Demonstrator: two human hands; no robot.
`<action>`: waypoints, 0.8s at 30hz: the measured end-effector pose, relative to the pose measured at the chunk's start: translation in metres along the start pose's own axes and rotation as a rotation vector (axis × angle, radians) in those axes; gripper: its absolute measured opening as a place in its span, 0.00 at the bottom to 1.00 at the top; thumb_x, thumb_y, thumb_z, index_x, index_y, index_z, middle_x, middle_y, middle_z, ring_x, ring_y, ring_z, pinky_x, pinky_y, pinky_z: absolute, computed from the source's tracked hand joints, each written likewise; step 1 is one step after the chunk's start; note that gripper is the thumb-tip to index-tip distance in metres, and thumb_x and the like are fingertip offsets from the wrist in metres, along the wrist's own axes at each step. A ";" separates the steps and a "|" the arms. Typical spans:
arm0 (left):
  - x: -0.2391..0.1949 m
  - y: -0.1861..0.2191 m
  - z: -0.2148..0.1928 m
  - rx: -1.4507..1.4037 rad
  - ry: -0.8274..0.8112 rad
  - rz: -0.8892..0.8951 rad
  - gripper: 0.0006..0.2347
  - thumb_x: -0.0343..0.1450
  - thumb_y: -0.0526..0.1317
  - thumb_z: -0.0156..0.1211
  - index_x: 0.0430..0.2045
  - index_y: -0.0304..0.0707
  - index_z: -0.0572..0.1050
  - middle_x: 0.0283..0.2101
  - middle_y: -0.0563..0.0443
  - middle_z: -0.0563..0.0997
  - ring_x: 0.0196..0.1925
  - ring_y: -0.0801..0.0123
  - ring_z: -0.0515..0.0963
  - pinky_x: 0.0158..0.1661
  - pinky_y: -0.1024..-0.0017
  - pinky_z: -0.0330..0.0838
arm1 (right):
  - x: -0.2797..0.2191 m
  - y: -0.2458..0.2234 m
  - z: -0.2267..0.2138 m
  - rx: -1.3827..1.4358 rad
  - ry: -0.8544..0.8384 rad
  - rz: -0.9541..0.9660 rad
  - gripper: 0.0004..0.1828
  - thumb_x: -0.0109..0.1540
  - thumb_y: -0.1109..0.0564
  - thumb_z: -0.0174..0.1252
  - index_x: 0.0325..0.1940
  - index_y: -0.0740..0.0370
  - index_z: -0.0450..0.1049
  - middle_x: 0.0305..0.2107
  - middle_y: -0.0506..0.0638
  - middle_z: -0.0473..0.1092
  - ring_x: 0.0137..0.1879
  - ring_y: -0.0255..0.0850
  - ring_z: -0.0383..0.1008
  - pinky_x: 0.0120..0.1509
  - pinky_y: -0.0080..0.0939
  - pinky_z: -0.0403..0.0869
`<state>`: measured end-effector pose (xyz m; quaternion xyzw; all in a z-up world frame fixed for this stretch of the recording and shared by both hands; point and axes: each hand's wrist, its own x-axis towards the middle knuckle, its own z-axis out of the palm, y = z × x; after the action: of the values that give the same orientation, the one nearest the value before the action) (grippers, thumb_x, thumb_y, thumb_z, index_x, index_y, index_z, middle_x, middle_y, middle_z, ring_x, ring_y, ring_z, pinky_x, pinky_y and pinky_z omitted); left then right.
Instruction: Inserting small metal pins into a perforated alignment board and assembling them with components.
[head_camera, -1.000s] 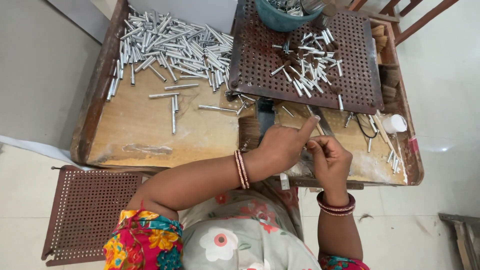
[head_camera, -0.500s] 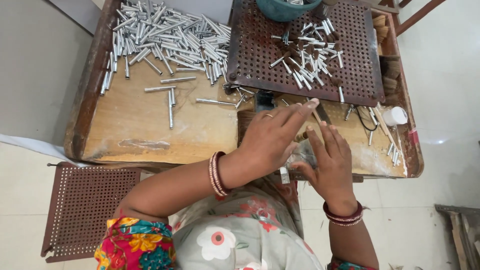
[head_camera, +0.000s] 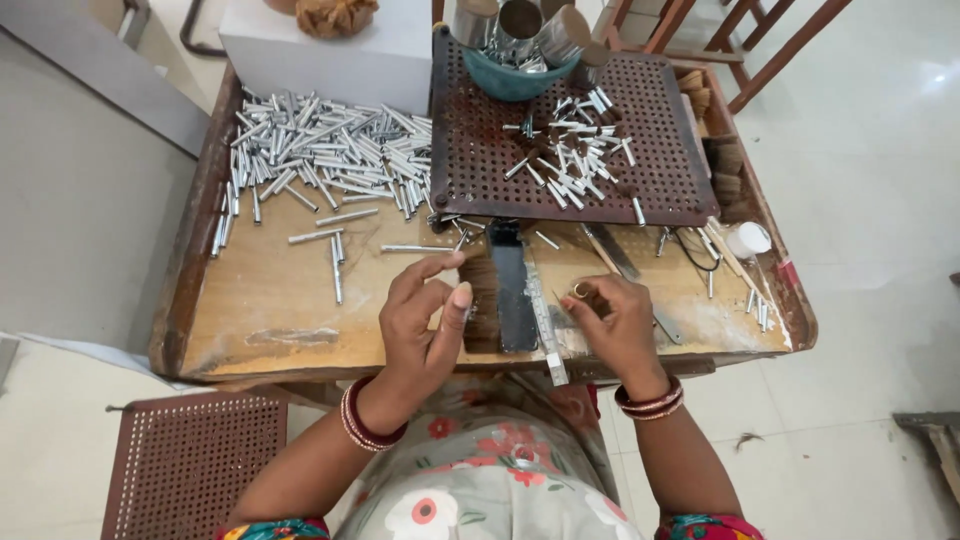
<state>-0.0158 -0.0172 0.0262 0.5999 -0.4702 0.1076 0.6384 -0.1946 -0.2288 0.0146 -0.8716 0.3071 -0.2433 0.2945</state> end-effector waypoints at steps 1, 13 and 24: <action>-0.001 -0.006 0.001 -0.005 -0.002 0.017 0.05 0.77 0.35 0.62 0.33 0.39 0.72 0.57 0.40 0.81 0.58 0.54 0.81 0.58 0.65 0.73 | -0.002 -0.001 0.003 0.000 0.017 -0.005 0.16 0.59 0.45 0.68 0.43 0.57 0.81 0.34 0.48 0.79 0.37 0.39 0.79 0.44 0.42 0.75; 0.000 -0.027 0.007 -0.182 0.057 -0.165 0.05 0.76 0.36 0.60 0.37 0.34 0.73 0.51 0.42 0.78 0.56 0.59 0.79 0.58 0.65 0.70 | -0.004 -0.003 0.007 -0.133 0.232 -0.347 0.08 0.60 0.51 0.67 0.40 0.56 0.82 0.30 0.45 0.79 0.38 0.39 0.77 0.55 0.47 0.64; -0.010 -0.031 0.007 -0.286 0.070 -0.241 0.05 0.76 0.36 0.60 0.38 0.35 0.73 0.52 0.44 0.77 0.55 0.62 0.77 0.58 0.66 0.70 | -0.008 -0.007 0.008 -0.169 0.285 -0.332 0.13 0.59 0.48 0.70 0.36 0.59 0.78 0.27 0.45 0.76 0.34 0.39 0.75 0.59 0.46 0.61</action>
<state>-0.0027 -0.0268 -0.0026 0.5509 -0.3829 -0.0169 0.7414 -0.1927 -0.2159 0.0113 -0.8887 0.2172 -0.3822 0.1300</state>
